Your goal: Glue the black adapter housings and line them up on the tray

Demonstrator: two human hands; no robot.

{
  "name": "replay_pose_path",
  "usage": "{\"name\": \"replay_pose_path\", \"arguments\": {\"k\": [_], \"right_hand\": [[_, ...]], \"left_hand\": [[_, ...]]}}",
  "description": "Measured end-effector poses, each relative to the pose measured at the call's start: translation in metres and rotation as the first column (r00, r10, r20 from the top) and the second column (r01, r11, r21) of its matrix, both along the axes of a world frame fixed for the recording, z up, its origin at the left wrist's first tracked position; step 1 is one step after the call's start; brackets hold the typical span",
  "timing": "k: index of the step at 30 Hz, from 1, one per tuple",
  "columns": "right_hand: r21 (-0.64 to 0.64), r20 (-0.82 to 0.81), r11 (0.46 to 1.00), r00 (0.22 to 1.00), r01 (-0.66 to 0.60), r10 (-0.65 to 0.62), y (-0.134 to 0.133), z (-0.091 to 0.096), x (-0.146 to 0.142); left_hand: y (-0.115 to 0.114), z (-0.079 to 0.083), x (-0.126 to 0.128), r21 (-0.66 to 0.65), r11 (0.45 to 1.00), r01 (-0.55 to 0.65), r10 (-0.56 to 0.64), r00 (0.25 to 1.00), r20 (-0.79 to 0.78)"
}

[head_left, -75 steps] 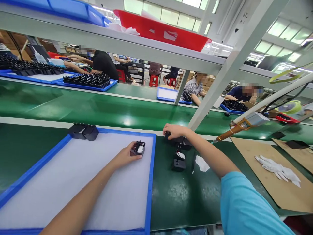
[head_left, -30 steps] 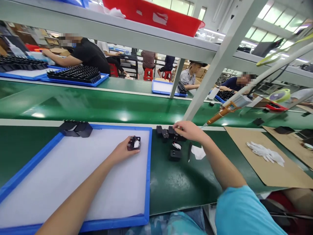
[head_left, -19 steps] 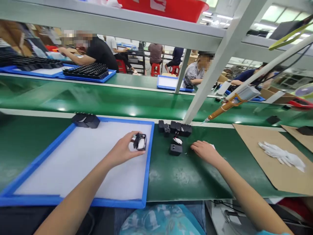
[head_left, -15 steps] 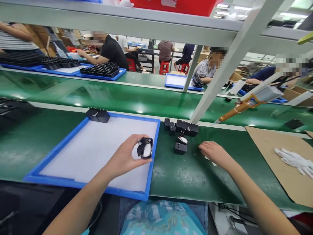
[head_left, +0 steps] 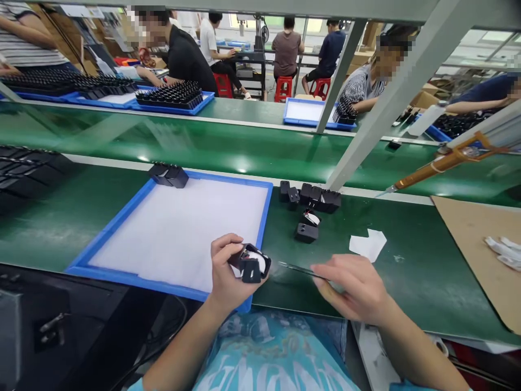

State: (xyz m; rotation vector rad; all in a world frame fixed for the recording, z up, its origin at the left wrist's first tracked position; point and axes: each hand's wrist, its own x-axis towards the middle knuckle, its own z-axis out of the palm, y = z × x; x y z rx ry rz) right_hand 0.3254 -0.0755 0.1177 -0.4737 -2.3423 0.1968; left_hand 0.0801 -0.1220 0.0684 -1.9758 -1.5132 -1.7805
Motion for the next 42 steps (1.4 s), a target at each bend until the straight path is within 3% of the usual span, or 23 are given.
{"name": "replay_pose_path", "arguments": {"k": [4,21,42], "right_hand": [[0.012,-0.026,1.0,1.0,0.007,-0.007,-0.007,0.0,-0.016],[-0.006,-0.057,0.99,0.988,0.14,-0.14,-0.02,-0.008,-0.042],[0.02,-0.074,0.998,0.995,0.066,-0.064,-0.018,0.001,-0.056]], "left_hand": [[0.002,-0.002,0.001,0.125,0.988,-0.094,0.096,0.995,-0.006],[-0.002,-0.004,0.002,0.128,0.947,-0.295,0.302,0.952,-0.041],[-0.008,-0.003,0.007,0.063,0.986,-0.157,0.158,0.987,-0.002]]}}
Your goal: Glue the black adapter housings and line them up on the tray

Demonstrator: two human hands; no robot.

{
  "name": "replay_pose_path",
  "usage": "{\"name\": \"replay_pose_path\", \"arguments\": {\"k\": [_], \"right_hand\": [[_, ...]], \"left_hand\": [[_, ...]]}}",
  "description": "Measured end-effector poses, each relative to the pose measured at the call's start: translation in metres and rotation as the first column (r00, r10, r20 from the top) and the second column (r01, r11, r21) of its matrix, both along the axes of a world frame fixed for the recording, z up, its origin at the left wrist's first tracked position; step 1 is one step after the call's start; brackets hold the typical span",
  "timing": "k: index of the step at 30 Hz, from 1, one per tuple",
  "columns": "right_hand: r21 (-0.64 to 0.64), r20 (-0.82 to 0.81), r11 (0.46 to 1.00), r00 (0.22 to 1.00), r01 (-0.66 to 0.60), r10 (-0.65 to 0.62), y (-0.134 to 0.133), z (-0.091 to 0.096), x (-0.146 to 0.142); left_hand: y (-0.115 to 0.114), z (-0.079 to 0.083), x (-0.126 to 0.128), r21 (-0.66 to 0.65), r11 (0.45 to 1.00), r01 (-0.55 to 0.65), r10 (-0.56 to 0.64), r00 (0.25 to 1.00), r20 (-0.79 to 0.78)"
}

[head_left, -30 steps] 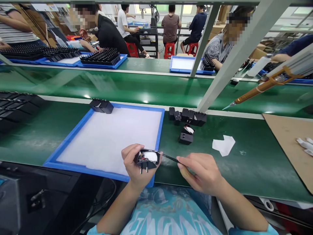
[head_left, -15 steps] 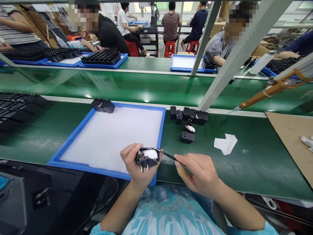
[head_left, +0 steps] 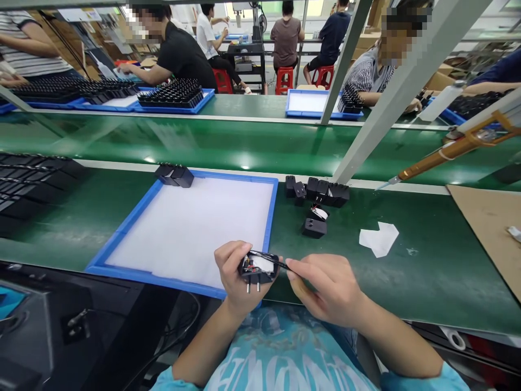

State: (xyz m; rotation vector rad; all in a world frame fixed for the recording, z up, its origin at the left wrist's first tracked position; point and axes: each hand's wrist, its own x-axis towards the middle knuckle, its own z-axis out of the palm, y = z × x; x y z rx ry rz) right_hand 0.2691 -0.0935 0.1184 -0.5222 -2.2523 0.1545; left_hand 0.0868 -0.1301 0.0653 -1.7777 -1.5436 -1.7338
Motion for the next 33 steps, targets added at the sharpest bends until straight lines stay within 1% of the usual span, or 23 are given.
{"name": "replay_pose_path", "arguments": {"k": [4,8,12,15,17,19,22,25,28,31,33], "right_hand": [[0.018,0.024,1.0,1.0,-0.016,0.016,0.003,0.001,0.006],[-0.043,0.108,0.999,0.994,-0.008,0.013,0.008,0.008,0.016],[-0.105,0.127,0.994,0.991,-0.015,0.029,0.011,0.017,0.024],[-0.064,0.098,0.998,0.995,-0.027,0.034,0.011,0.02,0.023],[-0.04,0.119,0.998,0.992,-0.04,0.045,0.011,0.019,0.02],[-0.06,0.147,0.996,0.987,-0.059,0.068,0.011,0.019,0.02],[-0.108,0.096,0.991,0.991,-0.08,0.091,0.011,0.02,0.023],[-0.107,0.06,0.988,0.991,-0.115,0.122,0.01,0.022,0.025],[-0.07,0.102,0.986,0.982,-0.153,0.16,0.009,0.024,0.022],[-0.046,0.125,0.986,0.978,-0.162,0.166,0.008,0.027,0.019],[-0.043,0.11,0.987,0.981,-0.156,0.16,0.007,0.028,0.019]], "left_hand": [[0.003,0.002,-0.004,0.04,0.999,-0.022,0.021,1.0,0.014],[0.005,0.003,-0.009,0.037,0.999,-0.006,0.005,1.0,0.022],[0.005,0.0,-0.009,0.004,0.998,0.056,-0.056,0.99,0.126],[0.005,-0.003,-0.008,-0.045,0.992,0.118,-0.105,0.969,0.225],[0.005,-0.004,-0.007,-0.063,0.985,0.162,-0.138,0.949,0.282],[0.005,-0.004,-0.007,-0.059,0.978,0.202,-0.171,0.928,0.33],[0.005,-0.004,-0.008,-0.017,0.959,0.283,-0.254,0.885,0.39],[0.006,-0.002,-0.008,0.033,0.942,0.334,-0.319,0.86,0.398],[0.007,0.002,-0.007,0.06,0.939,0.338,-0.335,0.862,0.381],[0.007,0.003,-0.006,0.068,0.943,0.325,-0.326,0.871,0.367],[0.006,0.003,-0.007,0.042,0.958,0.283,-0.28,0.896,0.344]]}}
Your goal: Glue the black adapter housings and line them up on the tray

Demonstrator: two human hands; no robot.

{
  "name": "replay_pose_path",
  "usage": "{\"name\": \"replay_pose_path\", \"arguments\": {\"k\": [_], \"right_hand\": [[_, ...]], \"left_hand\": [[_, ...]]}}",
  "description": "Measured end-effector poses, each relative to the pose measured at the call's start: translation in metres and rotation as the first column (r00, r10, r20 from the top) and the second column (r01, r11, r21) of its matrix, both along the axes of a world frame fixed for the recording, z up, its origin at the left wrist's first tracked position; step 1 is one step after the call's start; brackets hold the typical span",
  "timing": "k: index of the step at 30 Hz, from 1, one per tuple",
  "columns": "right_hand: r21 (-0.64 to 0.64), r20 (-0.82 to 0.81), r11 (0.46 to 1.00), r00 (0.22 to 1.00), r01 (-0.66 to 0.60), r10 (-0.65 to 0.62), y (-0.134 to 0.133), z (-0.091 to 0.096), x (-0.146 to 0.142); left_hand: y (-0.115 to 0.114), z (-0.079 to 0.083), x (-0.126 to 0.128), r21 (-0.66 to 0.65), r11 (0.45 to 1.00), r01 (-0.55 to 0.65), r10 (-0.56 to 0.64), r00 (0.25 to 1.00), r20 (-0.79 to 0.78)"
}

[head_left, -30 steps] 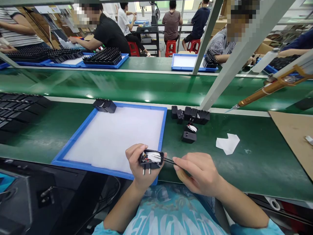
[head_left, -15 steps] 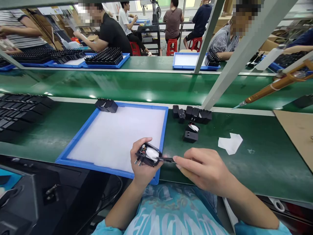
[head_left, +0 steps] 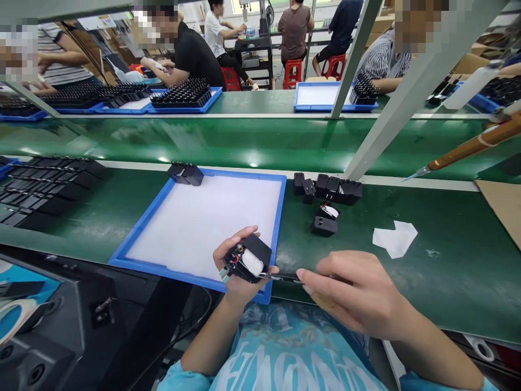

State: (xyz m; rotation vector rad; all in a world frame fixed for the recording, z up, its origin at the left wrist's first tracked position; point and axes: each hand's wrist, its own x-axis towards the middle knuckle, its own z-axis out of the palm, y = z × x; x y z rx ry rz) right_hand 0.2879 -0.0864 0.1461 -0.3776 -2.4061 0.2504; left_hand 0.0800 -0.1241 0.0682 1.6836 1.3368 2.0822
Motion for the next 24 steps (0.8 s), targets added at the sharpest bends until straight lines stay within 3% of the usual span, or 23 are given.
{"name": "replay_pose_path", "arguments": {"k": [6,13,24], "right_hand": [[0.023,-0.018,0.995,0.995,0.101,-0.1,-0.002,-0.006,0.002],[0.077,-0.017,0.981,0.984,0.18,-0.179,0.0,-0.01,0.0],[0.089,-0.018,0.98,0.984,0.177,-0.176,0.001,-0.015,-0.002]], "left_hand": [[-0.004,0.0,-0.003,0.022,0.983,-0.183,0.184,0.97,-0.16],[-0.007,0.002,-0.006,0.005,0.976,-0.218,0.212,0.943,-0.256],[-0.01,0.0,-0.006,-0.034,0.981,-0.189,0.177,0.957,-0.232]]}}
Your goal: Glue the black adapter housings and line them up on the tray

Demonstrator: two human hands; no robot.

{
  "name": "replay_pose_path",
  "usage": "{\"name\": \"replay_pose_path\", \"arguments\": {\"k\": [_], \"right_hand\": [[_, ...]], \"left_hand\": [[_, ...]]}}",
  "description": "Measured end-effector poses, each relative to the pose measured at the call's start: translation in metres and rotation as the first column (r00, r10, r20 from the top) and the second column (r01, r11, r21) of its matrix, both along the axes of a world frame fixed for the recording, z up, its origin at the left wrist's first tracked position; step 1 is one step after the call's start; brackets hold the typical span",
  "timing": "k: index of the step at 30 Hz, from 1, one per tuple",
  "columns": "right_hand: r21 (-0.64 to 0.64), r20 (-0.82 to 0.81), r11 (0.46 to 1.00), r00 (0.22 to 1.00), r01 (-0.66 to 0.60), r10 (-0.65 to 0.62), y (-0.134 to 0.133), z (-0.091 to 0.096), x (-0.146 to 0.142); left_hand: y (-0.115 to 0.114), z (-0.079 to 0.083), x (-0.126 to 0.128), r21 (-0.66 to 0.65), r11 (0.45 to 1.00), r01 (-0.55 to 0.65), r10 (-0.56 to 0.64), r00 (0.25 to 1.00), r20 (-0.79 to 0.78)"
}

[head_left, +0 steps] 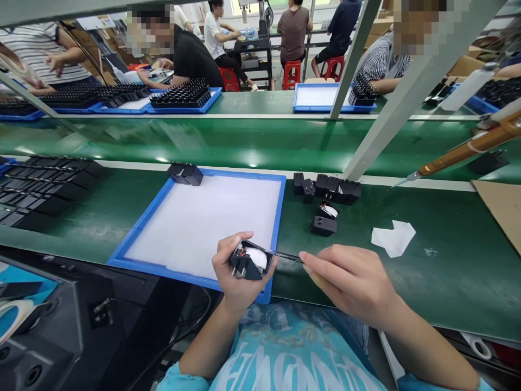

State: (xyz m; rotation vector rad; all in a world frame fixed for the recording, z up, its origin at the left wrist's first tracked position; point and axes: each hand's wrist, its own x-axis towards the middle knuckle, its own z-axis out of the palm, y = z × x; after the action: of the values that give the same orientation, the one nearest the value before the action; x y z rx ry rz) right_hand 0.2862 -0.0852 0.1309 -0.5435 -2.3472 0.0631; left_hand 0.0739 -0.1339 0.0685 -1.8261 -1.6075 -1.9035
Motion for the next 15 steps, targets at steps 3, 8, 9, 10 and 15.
{"name": "replay_pose_path", "arguments": {"k": [3,8,9,10,15], "right_hand": [[0.006,-0.009,1.0,1.0,-0.011,0.011,0.0011,-0.0001,-0.0006],[-0.001,-0.027,1.0,0.999,-0.016,0.016,0.0015,-0.0009,-0.0004],[-0.01,-0.029,1.0,0.999,-0.016,0.016,0.0014,-0.0009,-0.0005],[-0.017,-0.031,1.0,0.999,-0.015,0.014,0.0013,-0.0008,-0.0007],[0.01,-0.012,0.999,0.999,-0.04,0.04,0.0006,0.0,-0.0053]], "left_hand": [[-0.0008,-0.0005,0.0005,0.004,1.0,0.025,-0.025,0.998,0.052],[-0.0011,-0.0002,0.0013,-0.017,0.999,0.035,-0.033,0.994,0.107],[-0.0009,0.0,0.0013,-0.014,0.999,0.038,-0.037,0.993,0.112],[-0.0007,0.0001,0.0013,-0.009,0.999,0.044,-0.043,0.992,0.116],[0.0019,0.0,0.0029,0.013,0.991,0.131,-0.131,0.975,0.182]]}}
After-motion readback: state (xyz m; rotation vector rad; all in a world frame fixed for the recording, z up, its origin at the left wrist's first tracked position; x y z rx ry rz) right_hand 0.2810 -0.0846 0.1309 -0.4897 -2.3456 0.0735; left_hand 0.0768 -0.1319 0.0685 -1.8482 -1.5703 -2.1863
